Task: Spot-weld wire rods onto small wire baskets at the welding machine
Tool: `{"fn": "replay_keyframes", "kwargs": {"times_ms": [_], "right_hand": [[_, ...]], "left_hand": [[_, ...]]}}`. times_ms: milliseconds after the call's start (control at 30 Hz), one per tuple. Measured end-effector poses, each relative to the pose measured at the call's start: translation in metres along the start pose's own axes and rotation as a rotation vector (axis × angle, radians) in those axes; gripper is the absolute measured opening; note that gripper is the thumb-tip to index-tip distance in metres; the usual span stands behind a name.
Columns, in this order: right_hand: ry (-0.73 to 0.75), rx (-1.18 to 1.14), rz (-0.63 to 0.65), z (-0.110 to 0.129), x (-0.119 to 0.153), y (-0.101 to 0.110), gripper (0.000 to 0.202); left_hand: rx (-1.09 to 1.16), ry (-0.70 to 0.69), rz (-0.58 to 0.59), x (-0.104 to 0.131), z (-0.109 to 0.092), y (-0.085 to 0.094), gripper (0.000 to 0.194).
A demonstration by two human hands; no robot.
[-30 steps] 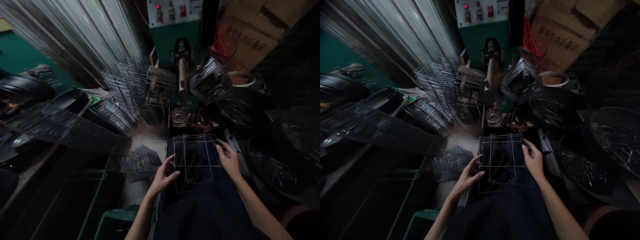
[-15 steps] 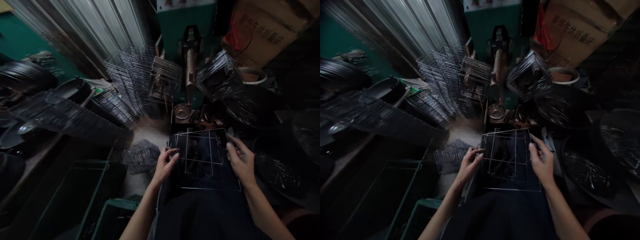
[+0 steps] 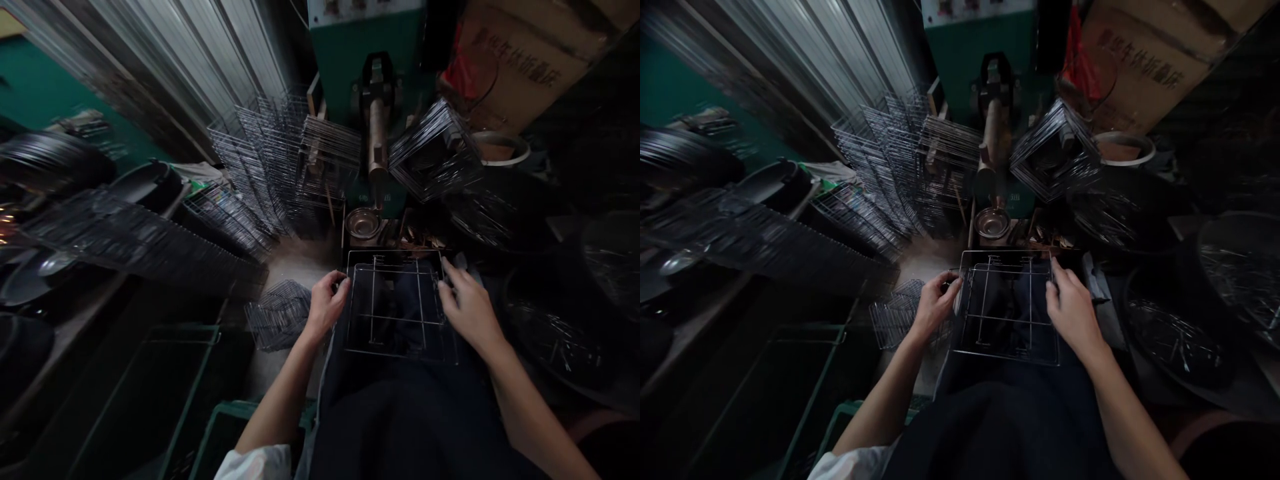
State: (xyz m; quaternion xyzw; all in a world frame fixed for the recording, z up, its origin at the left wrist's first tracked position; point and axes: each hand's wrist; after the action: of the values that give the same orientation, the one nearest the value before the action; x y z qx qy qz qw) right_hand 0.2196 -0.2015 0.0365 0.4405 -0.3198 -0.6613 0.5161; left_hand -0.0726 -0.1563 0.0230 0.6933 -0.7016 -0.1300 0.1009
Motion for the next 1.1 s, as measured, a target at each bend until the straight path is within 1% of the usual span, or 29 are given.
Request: {"fn": "replay_keyframes", "kwargs": {"times_ms": [100, 167, 267, 367, 433, 533, 633, 767, 900, 1000, 1067, 1100], "right_hand": [[-0.011, 0.107, 0.048, 0.001, 0.001, -0.011, 0.056], [-0.034, 0.108, 0.056, -0.005, 0.003, -0.018, 0.056], [-0.059, 0.044, 0.077, -0.018, 0.007, -0.027, 0.053], [-0.078, -0.048, 0.107, -0.032, 0.013, -0.036, 0.054], [-0.078, -0.133, 0.116, -0.038, 0.016, -0.04, 0.054], [-0.088, -0.225, 0.136, -0.043, 0.019, -0.044, 0.054], [-0.105, -0.246, 0.164, -0.044, 0.019, -0.045, 0.055], [-0.107, -0.223, 0.167, -0.043, 0.02, -0.047, 0.054], [-0.136, -0.239, 0.198, -0.043, 0.027, -0.047, 0.057], [-0.193, -0.298, 0.148, -0.044, 0.029, -0.047, 0.057], [-0.213, -0.348, 0.103, -0.045, 0.025, -0.048, 0.057], [-0.212, -0.366, 0.1, -0.046, 0.021, -0.049, 0.057]], "left_hand": [[-0.023, 0.019, 0.0, -0.013, 0.019, -0.009, 0.022], [0.001, 0.029, 0.02, -0.016, 0.028, -0.015, 0.024], [0.038, 0.004, 0.074, -0.012, 0.033, -0.02, 0.036], [-0.007, -0.051, 0.162, -0.008, 0.035, -0.019, 0.048], [-0.01, -0.063, 0.203, -0.008, 0.037, -0.017, 0.052], [0.123, -0.031, 0.237, -0.008, 0.044, -0.015, 0.054], [0.258, 0.029, 0.253, -0.008, 0.05, -0.017, 0.057], [0.265, 0.042, 0.21, -0.005, 0.058, -0.019, 0.059], [0.299, 0.077, 0.13, 0.006, 0.06, -0.023, 0.053], [0.342, 0.12, 0.067, 0.019, 0.055, -0.028, 0.051], [0.331, 0.122, 0.036, 0.026, 0.051, -0.033, 0.051], [0.309, 0.112, 0.025, 0.028, 0.05, -0.035, 0.051]]}}
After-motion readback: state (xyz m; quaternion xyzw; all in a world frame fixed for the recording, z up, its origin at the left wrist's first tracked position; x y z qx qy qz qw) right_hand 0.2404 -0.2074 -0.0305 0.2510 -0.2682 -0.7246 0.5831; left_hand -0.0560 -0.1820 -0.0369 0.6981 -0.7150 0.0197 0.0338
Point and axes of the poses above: each hand's wrist, its own x-axis away from the middle knuckle, its own y-axis out of the back of the hand, z = x × y, and after that the axes turned 12 degrees about x, right-handed
